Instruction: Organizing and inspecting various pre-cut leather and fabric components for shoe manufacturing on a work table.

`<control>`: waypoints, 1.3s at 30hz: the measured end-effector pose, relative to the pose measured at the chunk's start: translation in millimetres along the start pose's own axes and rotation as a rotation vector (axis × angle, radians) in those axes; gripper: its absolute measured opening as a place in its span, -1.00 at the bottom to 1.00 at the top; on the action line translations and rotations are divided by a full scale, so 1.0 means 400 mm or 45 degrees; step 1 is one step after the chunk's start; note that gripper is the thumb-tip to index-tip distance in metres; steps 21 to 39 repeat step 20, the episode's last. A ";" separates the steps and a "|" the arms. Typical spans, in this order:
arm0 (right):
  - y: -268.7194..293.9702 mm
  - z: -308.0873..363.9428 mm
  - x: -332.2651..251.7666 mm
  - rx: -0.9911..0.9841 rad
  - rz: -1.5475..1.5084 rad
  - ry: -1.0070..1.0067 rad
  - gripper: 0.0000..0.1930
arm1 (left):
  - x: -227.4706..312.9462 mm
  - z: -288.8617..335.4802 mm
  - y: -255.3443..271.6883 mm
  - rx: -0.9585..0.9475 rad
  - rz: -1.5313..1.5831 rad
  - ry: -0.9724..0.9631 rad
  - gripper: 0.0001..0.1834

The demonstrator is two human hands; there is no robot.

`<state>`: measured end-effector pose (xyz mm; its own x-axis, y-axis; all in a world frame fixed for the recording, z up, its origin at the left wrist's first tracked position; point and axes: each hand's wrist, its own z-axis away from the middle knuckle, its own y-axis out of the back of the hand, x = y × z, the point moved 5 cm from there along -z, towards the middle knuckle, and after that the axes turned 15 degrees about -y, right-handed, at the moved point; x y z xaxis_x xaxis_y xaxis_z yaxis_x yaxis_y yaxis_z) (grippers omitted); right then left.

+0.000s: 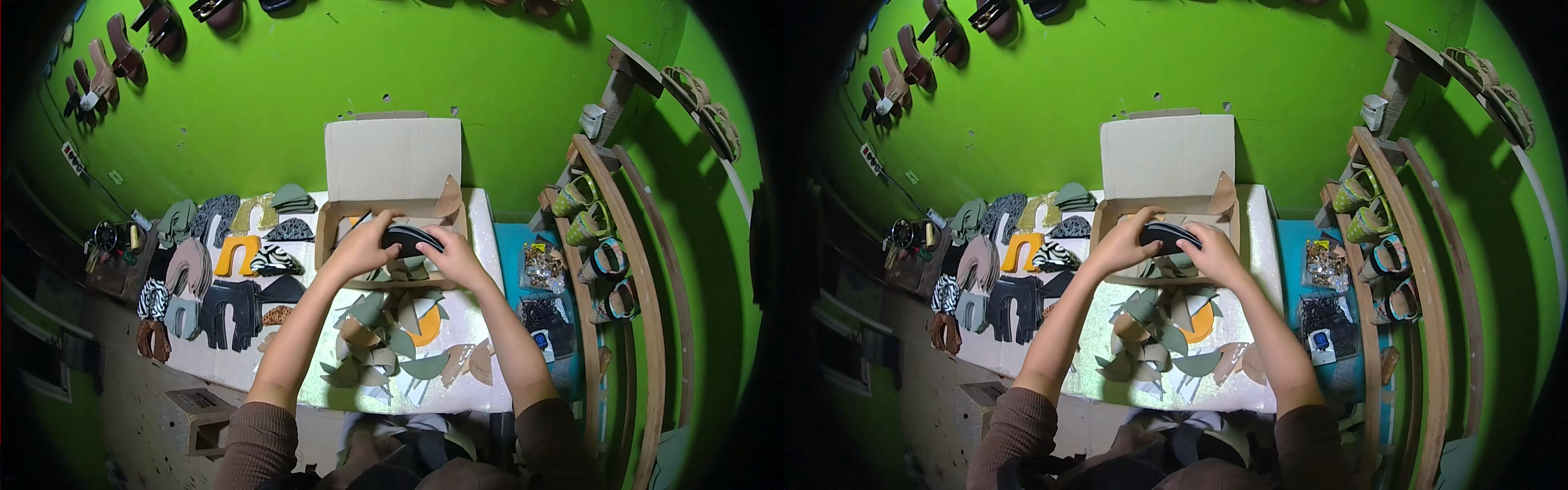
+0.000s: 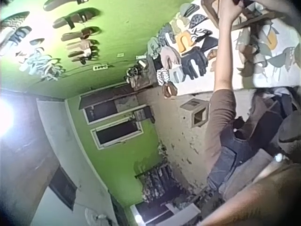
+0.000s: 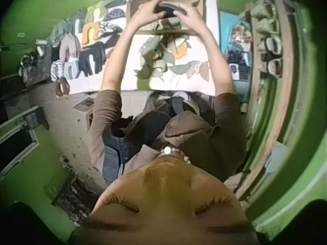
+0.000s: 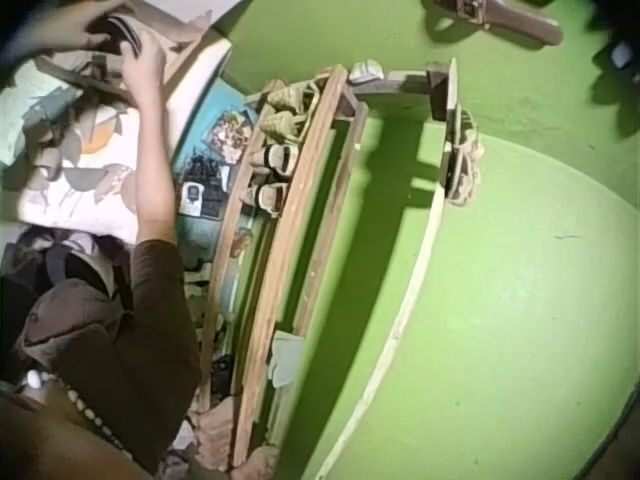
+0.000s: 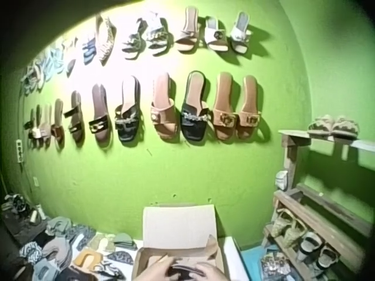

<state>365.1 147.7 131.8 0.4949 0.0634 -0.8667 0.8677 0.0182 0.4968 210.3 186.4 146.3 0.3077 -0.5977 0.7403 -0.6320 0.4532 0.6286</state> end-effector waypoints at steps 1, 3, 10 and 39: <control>-0.007 0.013 0.025 0.012 -0.108 -0.121 -0.76 | 0.030 0.022 0.006 0.182 -0.233 -0.196 -0.46; -0.033 0.049 0.046 -0.047 -0.485 -0.129 -0.72 | 0.072 0.079 -0.006 0.391 -0.578 -0.443 -0.31; -0.160 0.201 0.139 -0.333 -0.774 -0.305 -0.63 | 0.064 0.296 -0.154 0.239 -0.537 -0.250 -0.15; -0.281 0.295 0.216 -0.382 0.069 -0.309 -0.30 | -0.067 0.435 -0.232 0.289 -0.283 0.112 -0.14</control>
